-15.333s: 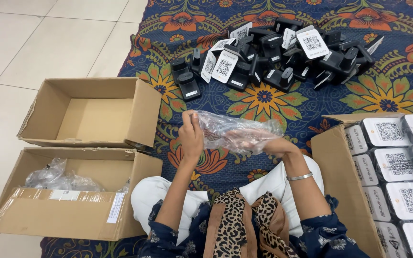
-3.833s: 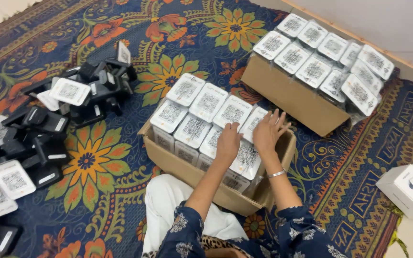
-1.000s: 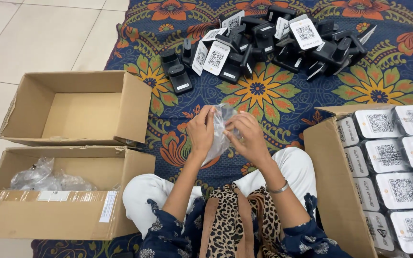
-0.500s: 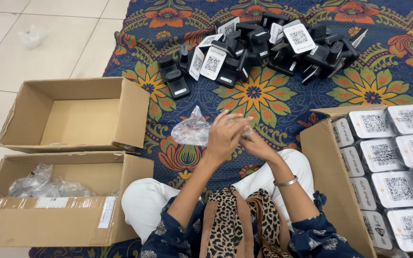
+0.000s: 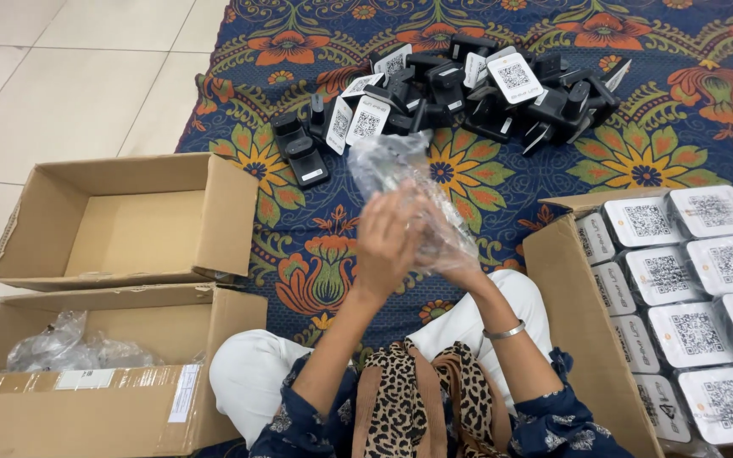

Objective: The person sits on a patterned rug and packs small white electronic devices into clear plastic bags. They take each device from a pile, place it into a bag, and then put the bagged device into a cardboard box. The person repeats this process for multiple devices.

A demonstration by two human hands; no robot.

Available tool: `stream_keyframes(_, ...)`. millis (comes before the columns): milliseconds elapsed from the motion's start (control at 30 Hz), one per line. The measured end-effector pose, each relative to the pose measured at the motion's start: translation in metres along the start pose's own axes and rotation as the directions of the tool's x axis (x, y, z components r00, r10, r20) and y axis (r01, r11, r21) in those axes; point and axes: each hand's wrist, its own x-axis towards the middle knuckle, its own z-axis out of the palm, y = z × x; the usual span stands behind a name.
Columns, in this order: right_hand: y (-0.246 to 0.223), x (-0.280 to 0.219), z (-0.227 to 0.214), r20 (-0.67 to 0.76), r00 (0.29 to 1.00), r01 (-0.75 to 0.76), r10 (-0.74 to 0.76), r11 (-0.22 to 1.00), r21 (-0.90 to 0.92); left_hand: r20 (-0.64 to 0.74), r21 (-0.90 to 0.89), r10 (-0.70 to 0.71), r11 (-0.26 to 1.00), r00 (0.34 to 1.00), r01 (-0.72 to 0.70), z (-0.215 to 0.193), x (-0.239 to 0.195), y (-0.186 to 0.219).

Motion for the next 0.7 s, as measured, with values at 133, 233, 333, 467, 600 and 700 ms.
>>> stream_keyframes(133, -0.04, 0.01, -0.021, 0.395, 0.847, -0.525, 0.356, 0.68, 0.512, -0.097, 0.079, -0.109, 0.99, 0.989, 0.117, -0.035, 0.041, -0.017)
stream_keyframes(233, -0.042, 0.003, -0.024, 0.438, 0.843, -0.489, 0.312, 0.784, 0.383, -0.075, 0.049, -0.186, 0.981, 0.98, 0.189, -0.038, 0.048, -0.043)
stream_keyframes(333, -0.048, 0.0, -0.03, 0.447, 0.824, -0.528, 0.348, 0.758, 0.384, 0.025, 0.243, -0.256, 0.939, 0.966, 0.242, -0.03, 0.038, -0.065)
stream_keyframes(467, -0.049, 0.004, -0.047, 0.433, 0.789, -0.597, 0.436, 0.712, 0.371, 0.18, 0.142, -0.434, 0.899, 0.883, 0.413, -0.028, 0.03, -0.065)
stream_keyframes(600, -0.049, 0.013, -0.067, 0.382, 0.84, -0.538, 0.386, 0.687, 0.488, 0.051, 0.048, -0.418, 0.908, 0.907, 0.416, -0.029, 0.03, -0.051)
stream_keyframes(700, -0.053, 0.021, -0.073, 0.592, 0.767, -0.622, 0.246, 0.508, 0.595, 0.068, 0.007, -0.492, 0.87, 0.868, 0.493, -0.028, 0.037, -0.035)
